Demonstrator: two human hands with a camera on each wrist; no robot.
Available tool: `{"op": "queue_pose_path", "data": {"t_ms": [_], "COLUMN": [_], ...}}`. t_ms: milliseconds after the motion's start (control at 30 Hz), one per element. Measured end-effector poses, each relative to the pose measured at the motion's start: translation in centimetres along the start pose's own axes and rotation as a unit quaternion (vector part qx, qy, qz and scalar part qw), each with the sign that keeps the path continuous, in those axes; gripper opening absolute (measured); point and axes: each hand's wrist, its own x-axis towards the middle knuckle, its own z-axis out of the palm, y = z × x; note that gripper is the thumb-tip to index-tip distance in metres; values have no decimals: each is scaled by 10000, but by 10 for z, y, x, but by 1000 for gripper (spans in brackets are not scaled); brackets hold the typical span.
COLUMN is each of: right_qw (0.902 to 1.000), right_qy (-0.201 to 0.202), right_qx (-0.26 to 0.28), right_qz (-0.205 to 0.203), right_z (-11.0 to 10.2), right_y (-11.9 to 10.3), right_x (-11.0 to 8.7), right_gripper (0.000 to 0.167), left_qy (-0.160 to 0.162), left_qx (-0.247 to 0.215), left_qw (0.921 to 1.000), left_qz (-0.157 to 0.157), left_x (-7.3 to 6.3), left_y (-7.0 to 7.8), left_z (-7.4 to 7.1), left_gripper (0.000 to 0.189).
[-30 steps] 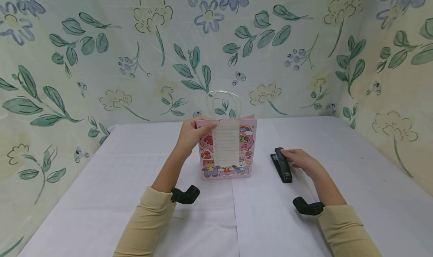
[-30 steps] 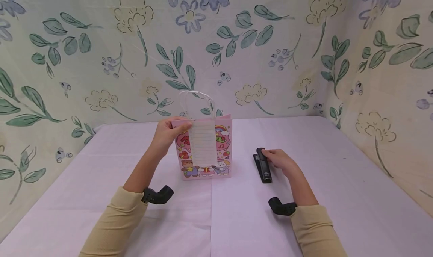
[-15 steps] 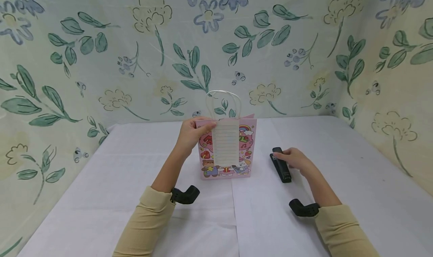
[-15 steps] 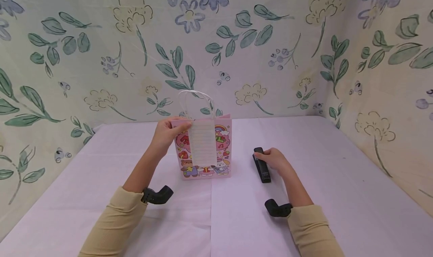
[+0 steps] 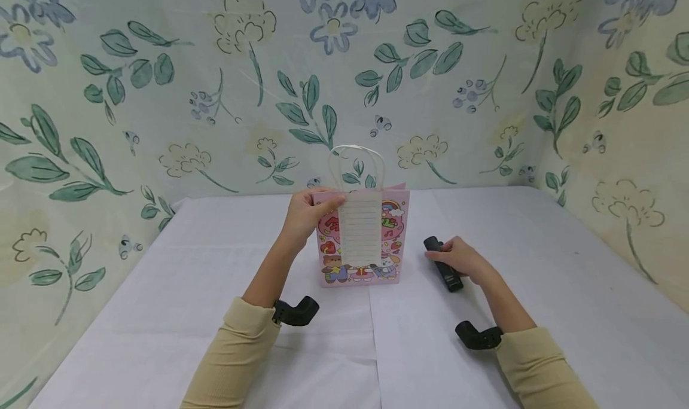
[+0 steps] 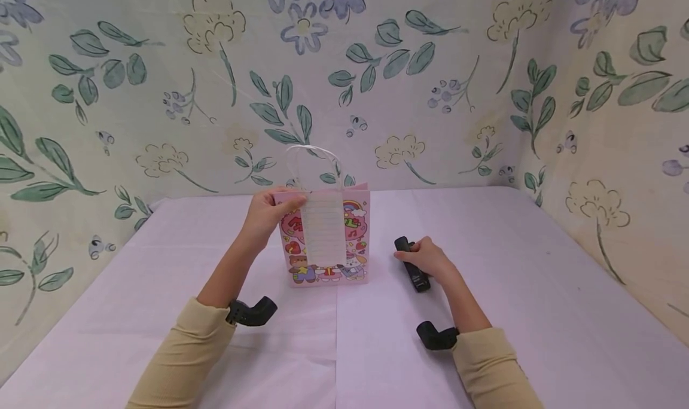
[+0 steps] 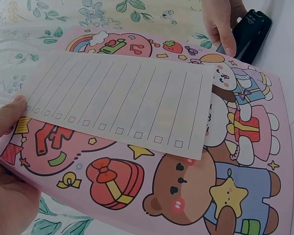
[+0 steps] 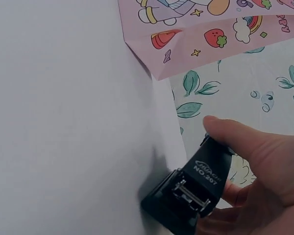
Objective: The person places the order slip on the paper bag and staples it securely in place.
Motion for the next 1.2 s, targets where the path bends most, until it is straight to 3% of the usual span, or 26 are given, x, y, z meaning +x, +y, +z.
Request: {"op": "queue_pose_path", "data": {"t_ms": [233, 500, 667, 1000, 1100, 1200], "right_qw": [9991, 9963, 9969, 9961, 9899, 9791], "right_qy": [-268, -589, -694, -312, 37, 647], "right_qx": [-272, -576, -278, 674, 1222, 1673], "right_qz": [-163, 230, 262, -483, -719, -955], "right_z": [-1, -2, -4, -6, -4, 1], "right_y": [-2, 0, 4, 4, 14, 35], "right_x": [-2, 0, 3, 8, 26, 59], "right_gripper": [63, 88, 86, 89, 92, 90], "left_qy": [-35, 19, 13, 24, -1, -14], "left_qx": [37, 50, 48, 72, 22, 8], "left_qw": [9999, 10000, 10000, 10000, 10000, 10000], "left_qz": [96, 82, 67, 66, 77, 77], "left_x": [1, 0, -3, -3, -4, -4], "left_y": [1, 0, -1, -2, -1, 0], "left_z": [0, -1, -1, -1, 0, 1], "left_gripper": [28, 28, 28, 28, 28, 29]}}
